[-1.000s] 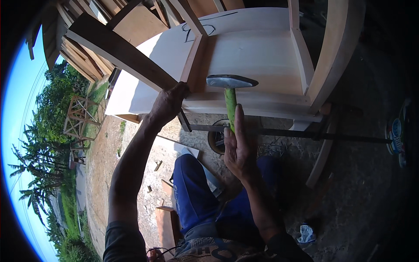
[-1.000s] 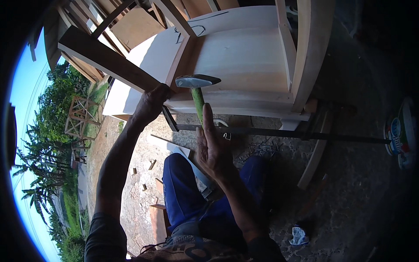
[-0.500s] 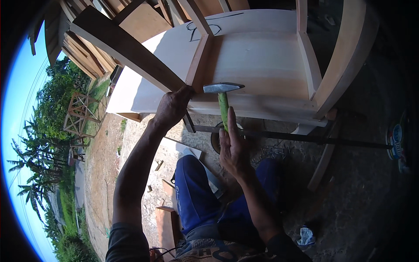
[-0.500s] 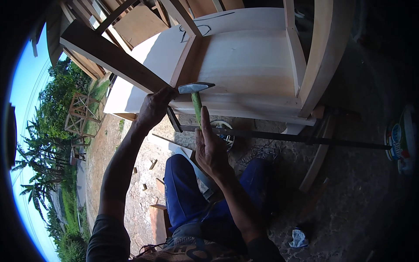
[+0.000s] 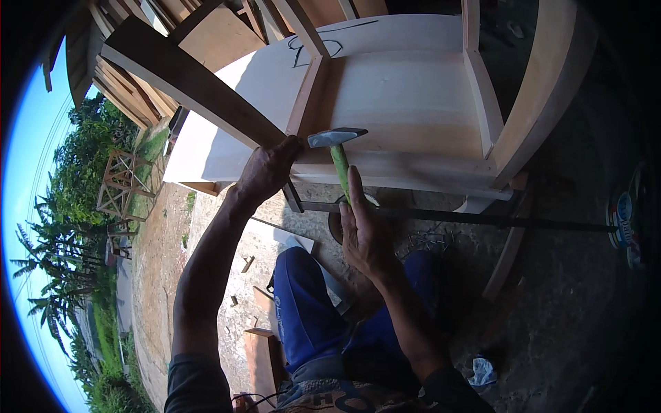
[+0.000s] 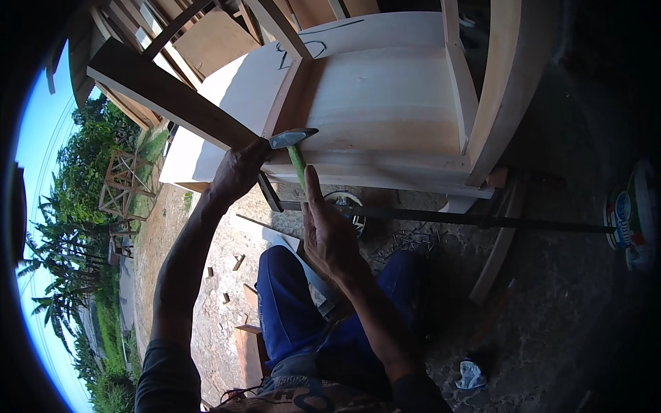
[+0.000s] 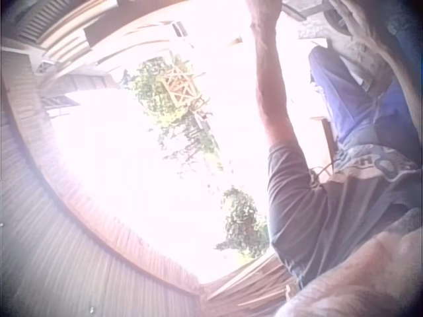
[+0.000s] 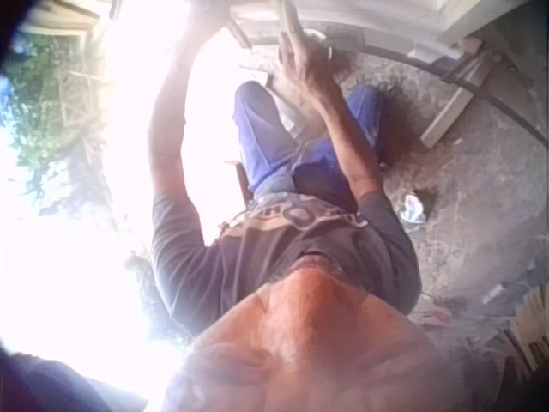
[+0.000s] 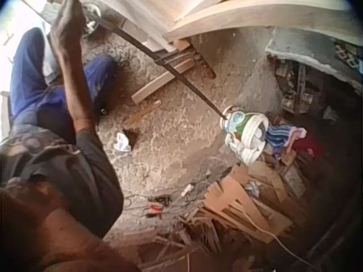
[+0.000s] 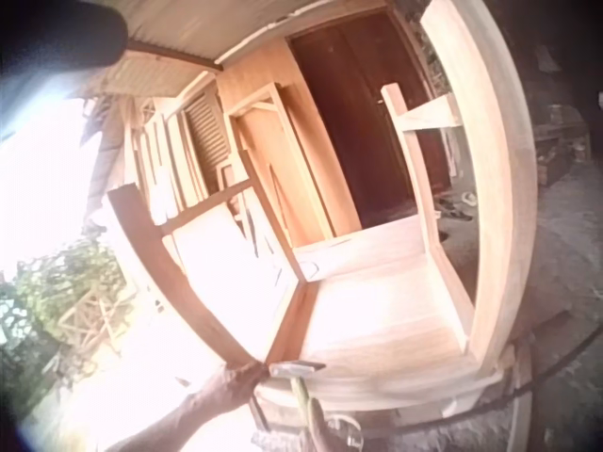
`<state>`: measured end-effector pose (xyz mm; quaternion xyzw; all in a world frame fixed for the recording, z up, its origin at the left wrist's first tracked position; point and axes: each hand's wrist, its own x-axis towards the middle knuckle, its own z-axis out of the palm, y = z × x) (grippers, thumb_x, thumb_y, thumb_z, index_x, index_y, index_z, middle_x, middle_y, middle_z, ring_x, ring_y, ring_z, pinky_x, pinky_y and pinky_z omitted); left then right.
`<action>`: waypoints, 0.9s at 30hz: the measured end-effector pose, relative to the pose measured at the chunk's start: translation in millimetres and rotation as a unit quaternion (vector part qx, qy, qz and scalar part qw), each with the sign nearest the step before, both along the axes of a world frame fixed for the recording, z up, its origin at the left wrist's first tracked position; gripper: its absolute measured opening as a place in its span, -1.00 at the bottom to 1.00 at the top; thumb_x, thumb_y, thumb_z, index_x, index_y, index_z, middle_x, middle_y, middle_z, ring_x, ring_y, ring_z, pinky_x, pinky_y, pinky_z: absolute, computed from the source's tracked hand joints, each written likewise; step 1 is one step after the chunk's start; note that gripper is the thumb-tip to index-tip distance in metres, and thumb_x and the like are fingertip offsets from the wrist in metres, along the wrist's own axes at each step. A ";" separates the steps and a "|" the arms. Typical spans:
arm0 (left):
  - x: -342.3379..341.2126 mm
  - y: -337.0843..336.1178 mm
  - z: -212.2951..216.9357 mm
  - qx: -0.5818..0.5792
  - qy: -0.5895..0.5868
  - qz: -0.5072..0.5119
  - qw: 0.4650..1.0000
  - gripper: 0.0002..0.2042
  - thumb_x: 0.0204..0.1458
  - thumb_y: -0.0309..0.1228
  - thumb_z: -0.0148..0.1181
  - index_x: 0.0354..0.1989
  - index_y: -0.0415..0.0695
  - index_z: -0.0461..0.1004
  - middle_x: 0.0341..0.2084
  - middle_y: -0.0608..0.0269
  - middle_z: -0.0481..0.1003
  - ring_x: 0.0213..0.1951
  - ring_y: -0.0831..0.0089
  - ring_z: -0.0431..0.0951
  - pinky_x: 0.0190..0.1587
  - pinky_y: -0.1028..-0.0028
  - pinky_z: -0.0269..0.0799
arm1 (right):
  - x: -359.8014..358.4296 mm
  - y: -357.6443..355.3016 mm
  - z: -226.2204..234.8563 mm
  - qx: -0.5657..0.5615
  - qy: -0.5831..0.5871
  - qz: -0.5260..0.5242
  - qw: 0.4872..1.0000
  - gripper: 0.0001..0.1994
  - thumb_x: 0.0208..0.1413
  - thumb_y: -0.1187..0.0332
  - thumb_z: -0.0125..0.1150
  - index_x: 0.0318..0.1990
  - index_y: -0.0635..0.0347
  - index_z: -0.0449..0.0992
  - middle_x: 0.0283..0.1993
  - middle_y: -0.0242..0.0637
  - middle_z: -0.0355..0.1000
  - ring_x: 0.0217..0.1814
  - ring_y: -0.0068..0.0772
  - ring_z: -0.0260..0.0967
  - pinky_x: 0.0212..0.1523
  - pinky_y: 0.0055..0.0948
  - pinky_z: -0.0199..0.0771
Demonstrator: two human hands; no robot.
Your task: The person assembles a wooden chair frame by securing joints with nails. They use a hammer to drive nails into the frame and a metal bar clamp to hold pieces in place during assembly.
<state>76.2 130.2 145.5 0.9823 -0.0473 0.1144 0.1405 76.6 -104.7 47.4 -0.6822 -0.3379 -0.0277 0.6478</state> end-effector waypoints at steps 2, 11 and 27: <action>-0.1 1.1 -3.1 0.006 0.006 0.000 1.000 -0.89 0.26 -0.49 0.08 -0.13 -0.20 0.50 -0.42 -0.07 0.59 -0.33 -0.05 0.66 -0.34 0.16 0.55 | 2.1 -5.9 6.8 -0.019 -0.001 -0.002 1.000 -0.32 0.36 0.43 0.05 0.57 0.07 -0.07 -0.54 -0.05 0.37 -0.54 -0.12 0.44 -0.45 -0.15 0.42; 5.4 -3.1 7.6 0.035 0.070 0.047 0.996 -0.89 0.23 -0.49 0.11 -0.16 -0.23 0.52 -0.42 -0.01 0.59 -0.30 -0.05 0.65 -0.28 0.16 0.57 | 14.5 -14.6 35.9 -0.136 0.028 0.019 0.990 -0.35 0.35 0.46 0.07 0.55 0.12 0.03 -0.50 -0.04 0.46 -0.51 -0.26 0.48 -0.48 -0.23 0.42; 102.2 -257.5 -86.5 -0.581 -0.124 -0.021 0.804 -0.84 0.37 -0.39 0.07 -0.16 -0.23 0.50 -0.34 0.19 0.64 -0.24 0.42 0.68 -0.16 0.37 0.61 | 0.2 -225.0 154.9 -0.330 -0.147 -0.168 0.917 -0.38 0.34 0.53 0.03 0.52 0.21 0.04 0.36 0.23 0.30 0.32 0.25 0.35 0.18 -0.07 0.54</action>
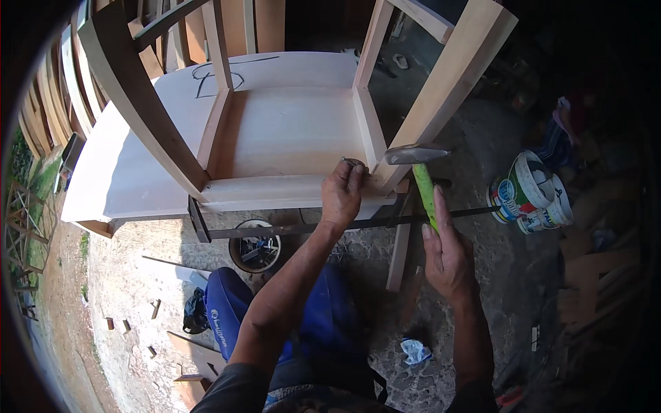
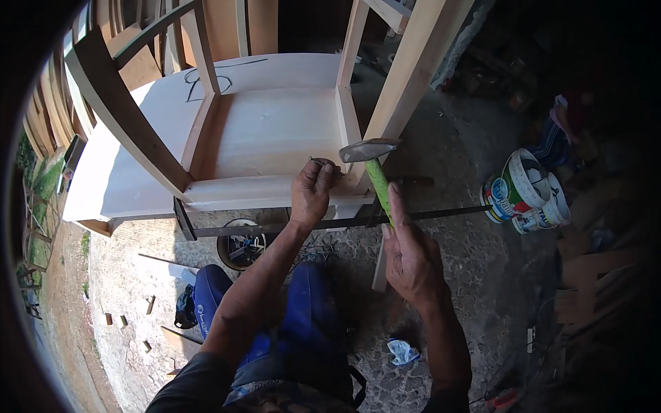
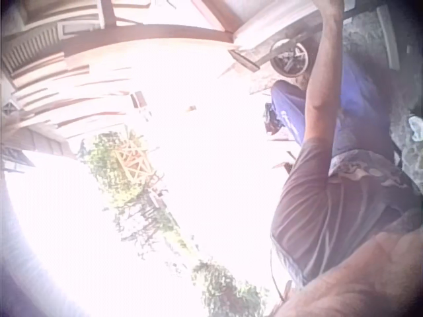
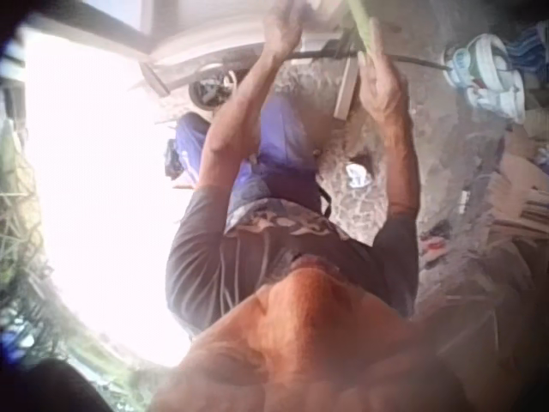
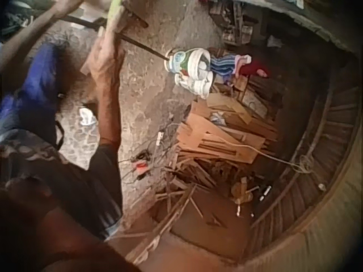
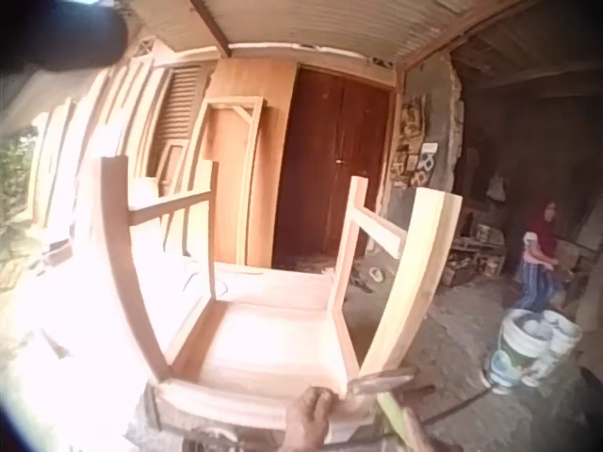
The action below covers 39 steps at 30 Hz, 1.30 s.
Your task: The person assembles a wooden chair frame by securing joints with nails. They use a hammer to drive nails into the frame and a metal bar clamp to hold pieces in place during assembly.
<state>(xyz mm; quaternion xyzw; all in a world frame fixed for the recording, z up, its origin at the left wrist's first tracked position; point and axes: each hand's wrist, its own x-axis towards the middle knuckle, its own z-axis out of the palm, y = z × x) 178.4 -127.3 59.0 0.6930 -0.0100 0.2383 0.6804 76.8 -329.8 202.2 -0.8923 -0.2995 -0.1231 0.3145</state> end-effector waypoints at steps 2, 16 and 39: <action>-0.8 -7.8 4.8 0.074 -0.008 0.031 0.997 -0.86 0.36 -0.41 0.08 -0.17 -0.23 0.49 -0.36 0.13 0.64 -0.28 0.38 0.69 -0.18 0.33 0.60 | 2.3 -5.8 12.4 -0.040 -0.047 0.016 0.998 -0.37 0.32 0.55 0.05 0.52 0.19 0.04 0.30 0.25 0.36 0.23 0.26 0.43 0.12 -0.06 0.57; 3.2 -8.0 -3.8 0.175 -0.037 0.010 0.984 -0.92 0.32 -0.41 0.09 -0.19 -0.15 0.42 -0.40 0.02 0.64 -0.30 -0.02 0.68 -0.24 0.14 0.57 | 26.1 28.3 68.9 -0.212 -0.026 0.040 0.976 -0.31 0.28 0.56 0.08 0.54 0.01 0.05 -0.18 0.16 0.54 -0.16 0.21 0.58 -0.19 0.01 0.58; 1.9 -5.8 0.7 0.168 -0.081 0.031 0.982 -0.91 0.28 -0.42 0.09 -0.24 -0.14 0.36 -0.44 -0.05 0.60 -0.37 -0.14 0.62 -0.34 0.01 0.52 | 42.6 77.3 92.6 -0.454 0.038 -0.002 0.890 -0.33 0.28 0.56 0.05 0.53 0.08 0.07 -0.24 0.16 0.57 -0.22 0.18 0.61 -0.25 0.01 0.58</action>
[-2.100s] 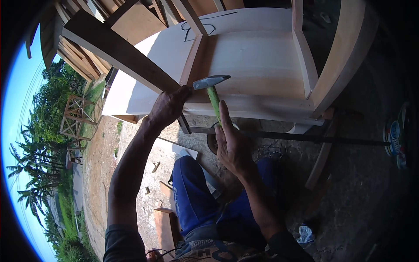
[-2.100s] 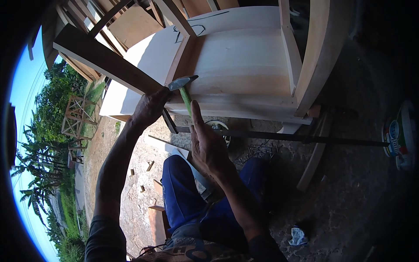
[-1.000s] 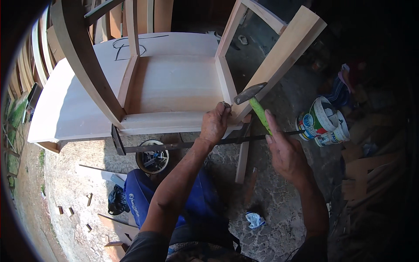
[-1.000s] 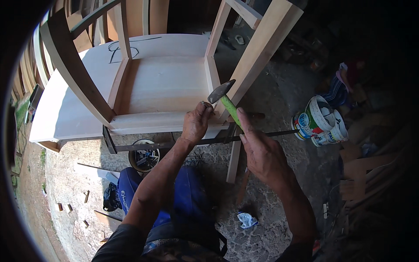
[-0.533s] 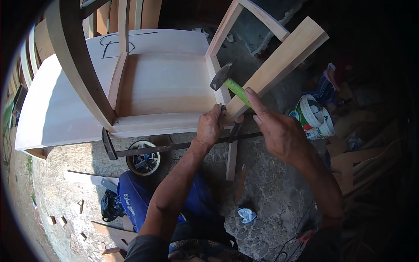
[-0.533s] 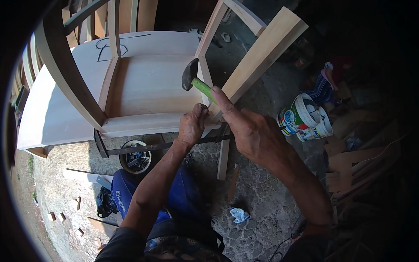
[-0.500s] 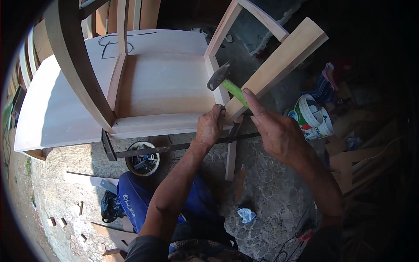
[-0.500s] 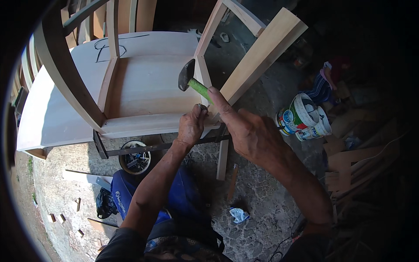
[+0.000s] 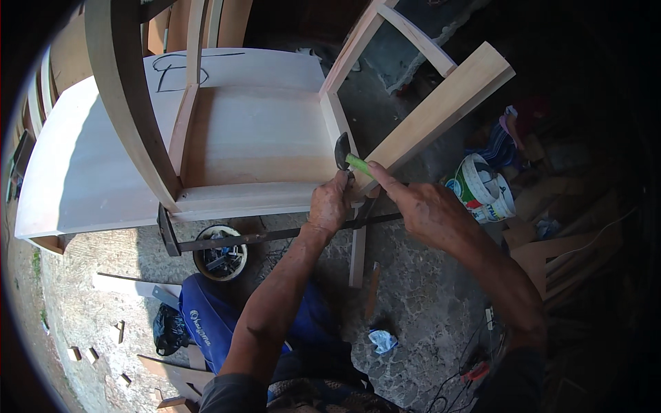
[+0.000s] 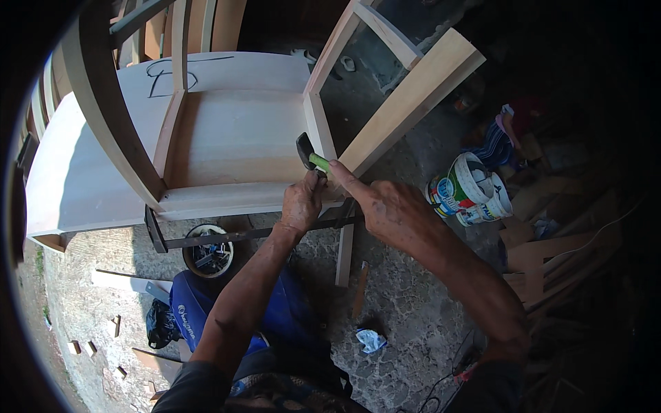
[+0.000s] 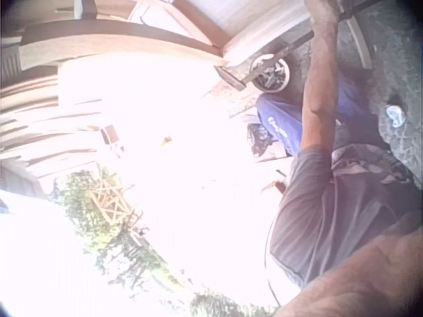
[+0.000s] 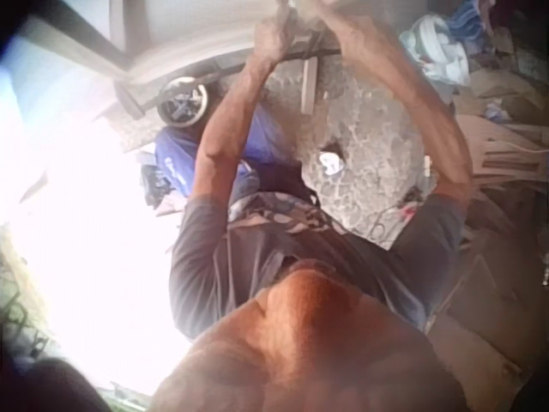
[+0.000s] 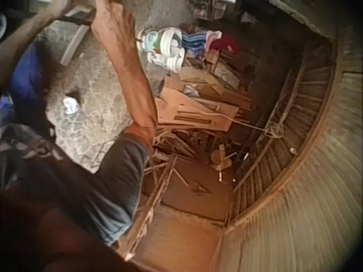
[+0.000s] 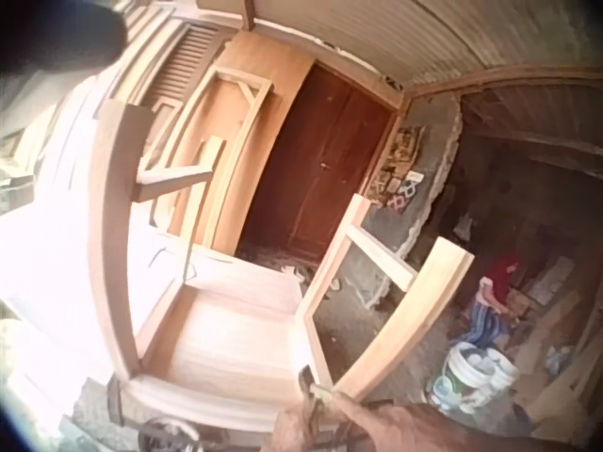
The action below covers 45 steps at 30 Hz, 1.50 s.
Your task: The person assembles a wooden chair frame by securing joints with nails. They use a hammer to drive nails into the frame and a metal bar clamp to hold pieces in place during assembly.
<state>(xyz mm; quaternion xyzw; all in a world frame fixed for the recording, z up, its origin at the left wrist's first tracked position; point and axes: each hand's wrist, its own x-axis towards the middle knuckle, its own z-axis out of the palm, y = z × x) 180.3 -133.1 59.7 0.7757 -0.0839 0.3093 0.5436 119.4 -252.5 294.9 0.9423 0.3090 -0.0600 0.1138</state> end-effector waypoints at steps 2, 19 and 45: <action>-1.1 0.2 1.5 -0.005 -0.004 -0.001 1.000 -0.91 0.28 -0.41 0.10 -0.24 -0.14 0.36 -0.44 -0.05 0.59 -0.37 -0.15 0.62 -0.35 0.01 0.52 | -10.4 9.4 14.2 0.089 -0.046 0.058 0.993 -0.34 0.28 0.58 0.04 0.53 0.09 0.08 -0.20 0.17 0.57 -0.21 0.17 0.61 -0.25 0.00 0.59; 3.6 3.0 -1.6 0.006 0.001 0.011 1.000 -0.91 0.27 -0.41 0.12 -0.25 -0.13 0.38 -0.48 -0.08 0.57 -0.40 -0.17 0.60 -0.38 -0.01 0.49 | -4.2 3.8 0.2 0.030 -0.020 0.045 0.998 -0.28 0.22 0.63 0.08 0.53 0.03 0.09 -0.22 0.18 0.58 -0.26 0.14 0.62 -0.24 -0.04 0.62; -2.8 -6.2 -11.7 0.017 0.021 -0.004 1.000 -0.95 0.25 -0.45 0.13 -0.23 -0.13 0.42 -0.40 -0.13 0.57 -0.32 -0.18 0.59 -0.30 0.04 0.51 | -17.9 -24.6 -24.5 0.109 -0.051 0.015 0.993 -0.30 0.29 0.54 0.05 0.55 0.00 0.00 -0.21 0.18 0.57 -0.18 0.24 0.59 -0.25 0.04 0.58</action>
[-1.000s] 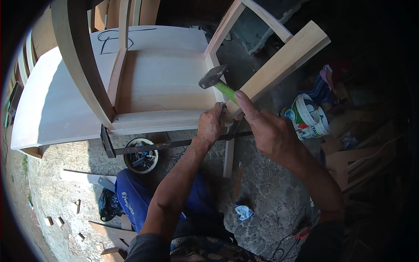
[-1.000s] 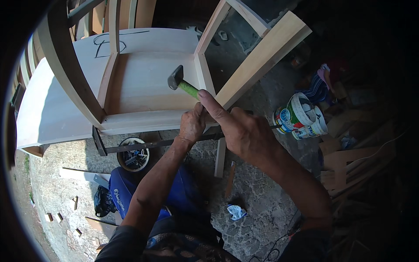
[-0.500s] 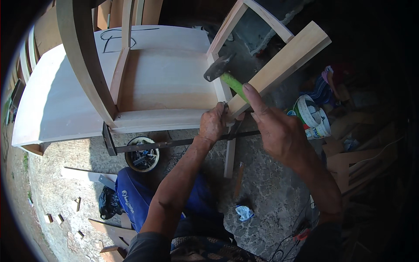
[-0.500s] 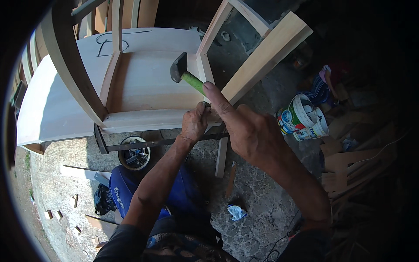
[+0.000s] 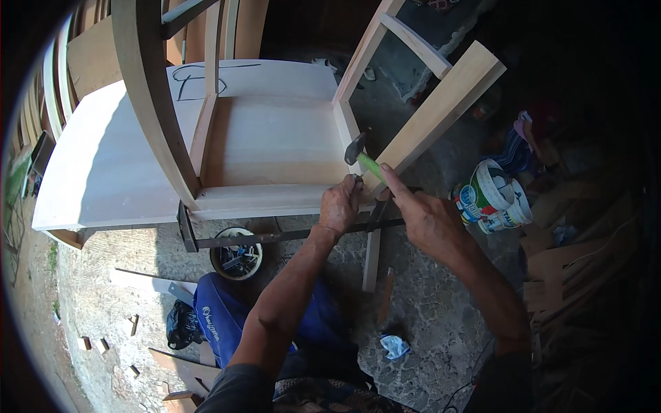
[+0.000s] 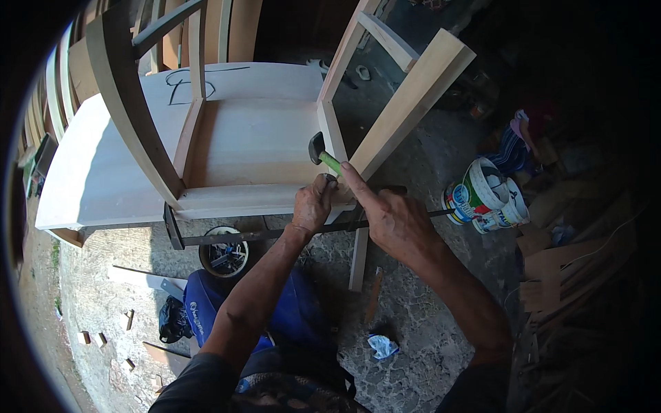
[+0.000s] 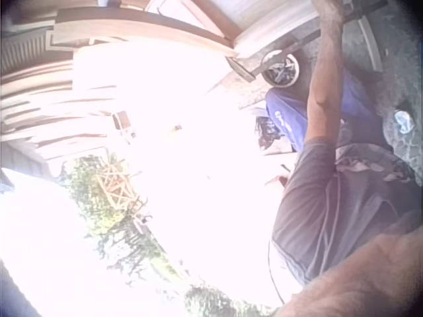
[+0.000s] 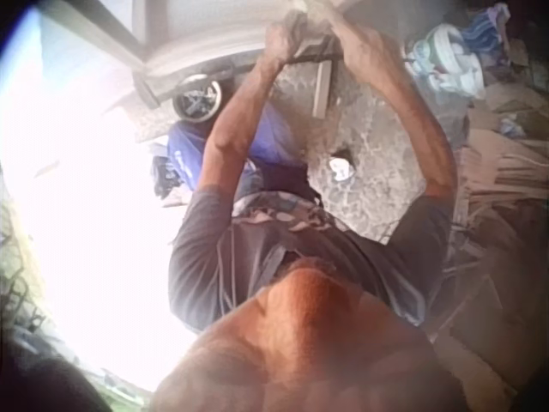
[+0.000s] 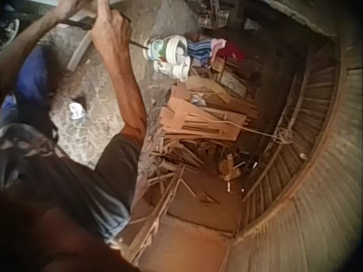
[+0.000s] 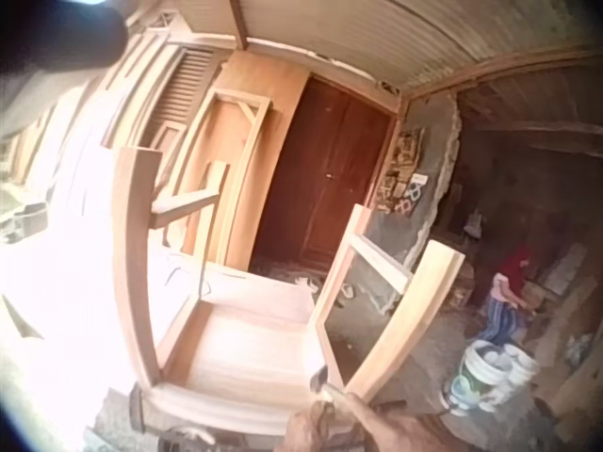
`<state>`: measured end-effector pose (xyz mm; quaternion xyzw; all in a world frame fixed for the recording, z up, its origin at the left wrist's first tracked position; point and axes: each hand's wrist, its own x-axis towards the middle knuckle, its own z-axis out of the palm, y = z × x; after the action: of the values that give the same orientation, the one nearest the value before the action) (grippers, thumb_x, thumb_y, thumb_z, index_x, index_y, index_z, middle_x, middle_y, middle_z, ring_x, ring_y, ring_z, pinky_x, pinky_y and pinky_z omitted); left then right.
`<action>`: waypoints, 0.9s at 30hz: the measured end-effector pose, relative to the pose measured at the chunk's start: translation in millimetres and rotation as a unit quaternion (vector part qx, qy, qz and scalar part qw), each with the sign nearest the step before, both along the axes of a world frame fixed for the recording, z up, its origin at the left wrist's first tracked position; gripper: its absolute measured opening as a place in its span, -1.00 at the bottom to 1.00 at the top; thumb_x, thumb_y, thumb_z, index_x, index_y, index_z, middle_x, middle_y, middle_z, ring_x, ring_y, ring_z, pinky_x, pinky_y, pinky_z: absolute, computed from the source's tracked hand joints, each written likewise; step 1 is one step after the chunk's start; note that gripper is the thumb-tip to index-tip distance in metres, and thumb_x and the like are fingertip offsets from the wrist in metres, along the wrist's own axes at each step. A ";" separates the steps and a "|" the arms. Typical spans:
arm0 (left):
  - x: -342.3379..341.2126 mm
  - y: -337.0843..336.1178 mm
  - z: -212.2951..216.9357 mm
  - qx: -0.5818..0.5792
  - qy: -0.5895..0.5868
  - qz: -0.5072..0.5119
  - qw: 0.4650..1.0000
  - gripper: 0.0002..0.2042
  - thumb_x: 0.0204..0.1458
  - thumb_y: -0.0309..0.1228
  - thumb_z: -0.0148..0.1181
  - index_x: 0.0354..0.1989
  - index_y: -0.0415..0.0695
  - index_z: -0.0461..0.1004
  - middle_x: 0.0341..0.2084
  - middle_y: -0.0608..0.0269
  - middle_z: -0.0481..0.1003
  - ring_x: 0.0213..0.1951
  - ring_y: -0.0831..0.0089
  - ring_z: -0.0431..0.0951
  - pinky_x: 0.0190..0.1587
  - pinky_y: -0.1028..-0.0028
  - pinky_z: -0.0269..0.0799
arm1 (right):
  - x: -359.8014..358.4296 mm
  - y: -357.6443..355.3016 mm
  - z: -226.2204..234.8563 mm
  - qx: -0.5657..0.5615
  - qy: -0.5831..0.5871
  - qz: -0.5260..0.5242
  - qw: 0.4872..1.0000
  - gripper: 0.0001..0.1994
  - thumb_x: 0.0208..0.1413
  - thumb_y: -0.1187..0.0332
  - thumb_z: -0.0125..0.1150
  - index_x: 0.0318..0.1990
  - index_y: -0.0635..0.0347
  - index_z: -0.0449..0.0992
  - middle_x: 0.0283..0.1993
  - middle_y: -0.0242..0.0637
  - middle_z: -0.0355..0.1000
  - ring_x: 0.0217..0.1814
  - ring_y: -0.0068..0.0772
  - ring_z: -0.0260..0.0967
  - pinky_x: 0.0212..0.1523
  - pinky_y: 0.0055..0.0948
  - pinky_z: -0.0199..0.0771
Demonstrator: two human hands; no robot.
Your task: The person assembles a wooden chair frame by securing joints with nails. They use a hammer to drive nails into the frame and a metal bar clamp to hold pieces in place during assembly.
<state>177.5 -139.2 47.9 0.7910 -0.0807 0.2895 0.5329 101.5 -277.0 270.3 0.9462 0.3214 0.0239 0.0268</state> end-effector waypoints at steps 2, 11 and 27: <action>6.0 6.1 -1.4 -0.082 -0.009 -0.007 0.997 -0.89 0.31 -0.40 0.10 -0.23 -0.16 0.45 -0.43 -0.03 0.61 -0.38 0.02 0.66 -0.27 0.16 0.55 | -18.7 3.3 -6.5 0.185 -0.020 0.023 0.982 -0.34 0.30 0.50 0.08 0.53 0.13 0.03 -0.08 0.17 0.57 -0.10 0.16 0.61 -0.15 -0.10 0.60; -126.4 -12.4 -25.2 -0.289 0.237 -0.266 0.888 -0.82 0.33 -0.35 0.17 -0.19 -0.22 0.57 -0.39 0.31 0.60 -0.37 0.61 0.54 -0.26 0.53 0.48 | -77.2 -22.8 -198.6 0.477 -0.107 -0.101 0.867 -0.84 0.28 0.38 0.22 -0.09 0.27 0.53 -0.19 0.01 0.50 -0.19 0.13 0.51 -0.18 -0.06 0.50; -110.9 65.0 23.6 0.307 -0.044 0.016 0.951 -0.59 0.06 -0.38 0.34 0.13 -0.07 0.53 0.00 0.05 0.57 0.02 -0.01 0.54 0.13 0.10 0.43 | -171.5 -126.5 -539.9 0.559 0.330 -0.404 0.645 -0.73 0.34 0.20 0.16 -0.16 0.27 0.54 -0.36 -0.37 0.53 -0.41 -0.52 0.45 -0.41 -0.40 0.40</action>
<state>66.6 -74.2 71.5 0.9041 -0.1760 0.2935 0.2559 -70.0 -403.5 -269.5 0.7625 -0.1791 -0.1281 -0.6084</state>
